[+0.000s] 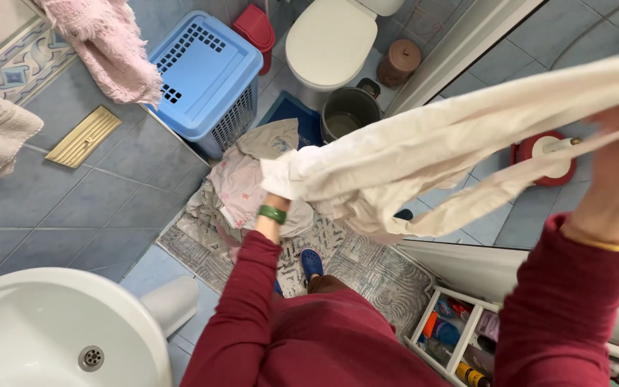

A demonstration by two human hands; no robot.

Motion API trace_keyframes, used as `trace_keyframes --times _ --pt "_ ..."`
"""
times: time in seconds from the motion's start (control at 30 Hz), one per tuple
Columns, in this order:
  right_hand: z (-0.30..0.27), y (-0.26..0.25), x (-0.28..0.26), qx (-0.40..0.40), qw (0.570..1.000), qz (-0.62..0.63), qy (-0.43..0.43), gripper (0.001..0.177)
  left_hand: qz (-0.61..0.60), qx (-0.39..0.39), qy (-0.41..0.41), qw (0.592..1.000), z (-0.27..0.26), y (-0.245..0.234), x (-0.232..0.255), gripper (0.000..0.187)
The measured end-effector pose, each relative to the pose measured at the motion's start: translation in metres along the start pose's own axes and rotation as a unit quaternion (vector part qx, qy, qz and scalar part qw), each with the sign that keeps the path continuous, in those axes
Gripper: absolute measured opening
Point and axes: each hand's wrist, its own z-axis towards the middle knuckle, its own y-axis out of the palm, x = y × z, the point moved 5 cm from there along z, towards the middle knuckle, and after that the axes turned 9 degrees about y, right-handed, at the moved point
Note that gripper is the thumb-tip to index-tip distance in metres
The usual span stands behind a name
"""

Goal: The person stands in a tiled bathroom next to a pile of laundry on the floor and picks up towels and garments one at a time, folding each item by hand and setting it back on the pile. A washing machine is visible through an open door, and the person handles white and pink towels and cloths throughout.

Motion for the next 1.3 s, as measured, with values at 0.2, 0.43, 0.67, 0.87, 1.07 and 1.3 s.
trace_keyframes --times 0.2,0.43,0.67,0.87,1.07,1.3 --pt "-0.036 0.061 0.143 0.004 0.965 -0.259 0.040 0.025 0.322 -0.143 0.262 0.899 -0.041 0.087 0.201 0.033" --pt "-0.079 0.238 0.120 -0.205 0.952 -0.206 -0.095 0.087 0.568 -0.282 0.282 0.720 -0.068 0.203 0.230 0.021" --pt "-0.076 0.255 0.237 -0.320 0.931 -0.067 0.161 0.043 0.489 -0.338 0.303 0.745 -0.070 0.185 0.310 0.022" --pt "-0.110 0.275 0.233 -0.485 0.838 -0.251 -0.014 0.071 0.353 -0.313 0.245 0.847 -0.109 0.135 0.399 0.009" --pt "-0.039 0.196 0.186 -0.261 0.562 -0.770 -0.152 0.007 0.759 -0.284 0.142 0.568 -0.153 0.077 0.394 0.025" --pt "-0.040 0.139 0.076 0.036 0.614 -0.710 -0.344 0.015 0.904 -0.077 0.291 0.304 -0.187 0.053 0.400 0.006"
